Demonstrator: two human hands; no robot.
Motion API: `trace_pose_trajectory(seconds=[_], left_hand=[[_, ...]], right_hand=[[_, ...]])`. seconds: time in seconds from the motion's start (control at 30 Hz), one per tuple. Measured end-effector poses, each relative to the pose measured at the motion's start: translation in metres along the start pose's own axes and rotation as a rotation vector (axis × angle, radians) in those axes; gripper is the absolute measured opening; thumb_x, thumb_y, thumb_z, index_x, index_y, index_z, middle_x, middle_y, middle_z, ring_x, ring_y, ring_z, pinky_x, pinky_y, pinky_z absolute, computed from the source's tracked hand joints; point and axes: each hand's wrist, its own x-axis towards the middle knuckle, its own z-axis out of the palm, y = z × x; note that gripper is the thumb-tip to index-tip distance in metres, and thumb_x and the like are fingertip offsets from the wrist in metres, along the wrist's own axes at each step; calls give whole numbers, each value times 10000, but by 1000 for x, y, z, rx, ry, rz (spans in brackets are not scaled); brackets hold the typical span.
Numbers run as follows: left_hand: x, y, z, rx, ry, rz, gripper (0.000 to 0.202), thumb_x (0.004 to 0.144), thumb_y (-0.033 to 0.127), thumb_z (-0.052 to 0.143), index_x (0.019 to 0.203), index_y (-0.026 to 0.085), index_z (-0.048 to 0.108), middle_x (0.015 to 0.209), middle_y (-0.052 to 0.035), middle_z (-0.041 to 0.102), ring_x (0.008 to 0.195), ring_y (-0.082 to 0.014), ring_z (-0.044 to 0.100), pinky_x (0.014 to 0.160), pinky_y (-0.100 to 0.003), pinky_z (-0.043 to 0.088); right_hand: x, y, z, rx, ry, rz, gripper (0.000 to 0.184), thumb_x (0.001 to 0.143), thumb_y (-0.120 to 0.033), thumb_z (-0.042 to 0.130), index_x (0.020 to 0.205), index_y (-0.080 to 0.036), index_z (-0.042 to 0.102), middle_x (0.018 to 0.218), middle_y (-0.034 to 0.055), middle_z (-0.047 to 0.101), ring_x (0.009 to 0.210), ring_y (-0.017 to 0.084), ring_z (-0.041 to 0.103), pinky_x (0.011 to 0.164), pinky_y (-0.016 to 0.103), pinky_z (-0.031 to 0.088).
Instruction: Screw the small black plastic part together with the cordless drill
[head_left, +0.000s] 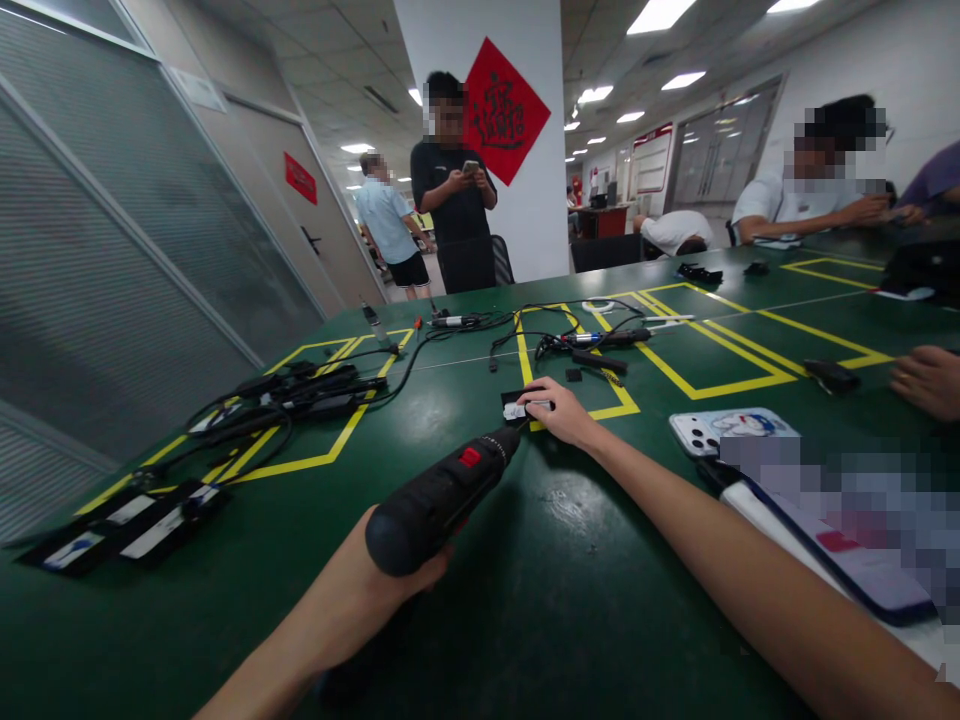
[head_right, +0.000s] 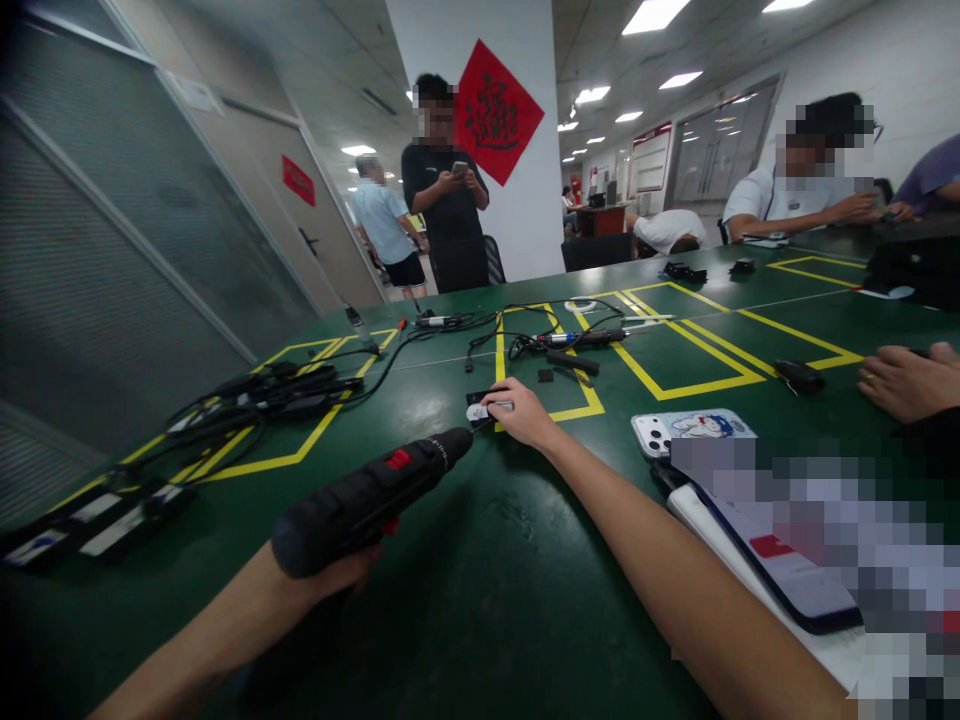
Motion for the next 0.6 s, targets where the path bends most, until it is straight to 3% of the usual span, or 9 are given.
trace_pose_trajectory(seconds=[0.13, 0.37, 0.6], left_hand=[[-4, 11, -2, 24, -18, -23, 510, 774, 274, 590, 1261, 163, 488, 833, -62, 679, 671, -203, 574, 602, -285, 445], [-4, 10, -1, 33, -26, -73, 491, 771, 293, 585, 1236, 162, 496, 838, -68, 670, 647, -200, 564, 584, -295, 445], [-2, 5, 1, 33, 48, -28, 554, 731, 276, 604, 1261, 178, 478, 916, -83, 675, 873, -276, 605, 688, -338, 472]], right_hand=[[0, 0, 0, 2, 0, 1, 226, 831, -206, 524, 940, -229, 722, 1137, 41, 567, 1059, 190, 546, 984, 339, 384], [-1, -4, -3, 16, -6, 12, 223, 828, -201, 527, 928, -219, 726, 1128, 45, 574, 1049, 188, 553, 968, 326, 388], [0, 0, 0, 28, 2, 1, 221, 827, -210, 531, 929, -216, 727, 1130, 46, 575, 1044, 186, 554, 969, 320, 384]])
